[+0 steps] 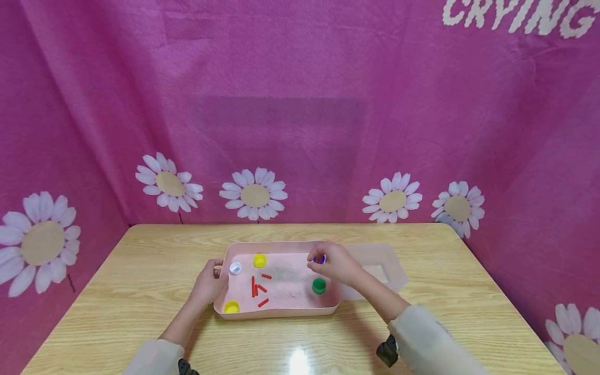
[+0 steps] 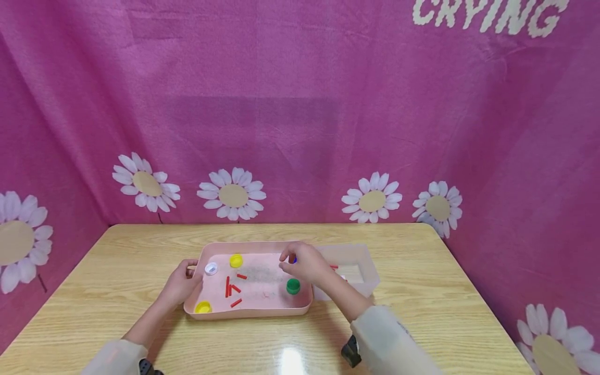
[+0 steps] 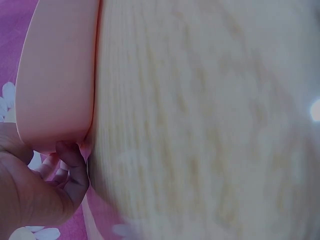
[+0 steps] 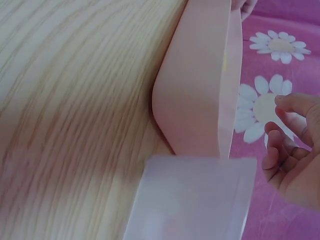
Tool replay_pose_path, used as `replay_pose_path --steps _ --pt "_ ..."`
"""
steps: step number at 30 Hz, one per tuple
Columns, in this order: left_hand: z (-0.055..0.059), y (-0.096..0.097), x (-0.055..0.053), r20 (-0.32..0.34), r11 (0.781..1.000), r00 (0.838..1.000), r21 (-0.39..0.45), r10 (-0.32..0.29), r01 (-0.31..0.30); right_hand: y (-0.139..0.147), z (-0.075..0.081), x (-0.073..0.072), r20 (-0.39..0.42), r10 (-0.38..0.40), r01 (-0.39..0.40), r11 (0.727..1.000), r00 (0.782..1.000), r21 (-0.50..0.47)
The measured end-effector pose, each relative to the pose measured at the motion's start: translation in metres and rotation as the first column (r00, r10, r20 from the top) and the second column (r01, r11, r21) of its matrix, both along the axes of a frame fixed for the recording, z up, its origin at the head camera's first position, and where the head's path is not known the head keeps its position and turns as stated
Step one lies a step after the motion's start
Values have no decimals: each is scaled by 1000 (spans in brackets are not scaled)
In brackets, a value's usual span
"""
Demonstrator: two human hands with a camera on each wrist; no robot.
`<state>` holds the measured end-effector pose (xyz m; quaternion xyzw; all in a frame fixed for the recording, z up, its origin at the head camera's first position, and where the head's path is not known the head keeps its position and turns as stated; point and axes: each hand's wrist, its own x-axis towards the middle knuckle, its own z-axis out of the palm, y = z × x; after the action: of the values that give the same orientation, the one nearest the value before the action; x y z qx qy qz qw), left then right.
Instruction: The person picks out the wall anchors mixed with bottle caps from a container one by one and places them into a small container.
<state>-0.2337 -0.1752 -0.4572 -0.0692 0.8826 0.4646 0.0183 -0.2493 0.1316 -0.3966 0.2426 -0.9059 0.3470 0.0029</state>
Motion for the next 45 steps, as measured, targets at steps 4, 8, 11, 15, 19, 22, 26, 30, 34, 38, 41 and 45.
replay_pose_path --steps 4,8,11,15,19,22,26,30,34,38,41,45 --pt "-1 0 1 1 1000 1000 7 1 -1 -8 -3 1 -13 28 -28 999 1000 22" --pt "-3 -1 0 -7 1000 1000 7 2 -2 -15 -4 2 -40 80 -79 996 996 29" --pt "-3 -1 -1 -9 1000 1000 3 4 -4 -20 -6 3 -38 100 -98 995 994 33" --pt "-3 -1 -1 -5 1000 1000 3 2 -2 -28 -10 4 -54 123 -120 992 991 47" --pt "-2 -1 0 -2 1000 1000 0 0 0 -35 -15 6 -52 124 -119 988 991 100" --pt "-1 0 1 -9 1000 1000 -3 -3 3 -40 -17 7 -17 119 -116 985 993 125" --pt "0 0 1 -23 1000 1000 1 -6 6 -47 -20 8 29 130 -133 984 991 115" --pt "-1 -1 0 -20 1000 1000 3 -5 5 -55 -23 9 46 144 -148 982 989 117" --pt "-1 -1 -1 -9 1000 1000 6 -4 5 -60 -27 9 44 158 -162 978 987 129" --pt "-1 -1 -1 -5 1000 1000 6 -5 5 -64 -31 9 66 161 -169 976 985 137" --pt "-1 -1 -1 -7 1000 1000 2 -6 6 -68 -34 10 109 153 -169 974 982 149" --pt "-1 0 -1 -10 1000 1000 5 -8 8 -74 -40 10 143 153 -176 970 978 166"
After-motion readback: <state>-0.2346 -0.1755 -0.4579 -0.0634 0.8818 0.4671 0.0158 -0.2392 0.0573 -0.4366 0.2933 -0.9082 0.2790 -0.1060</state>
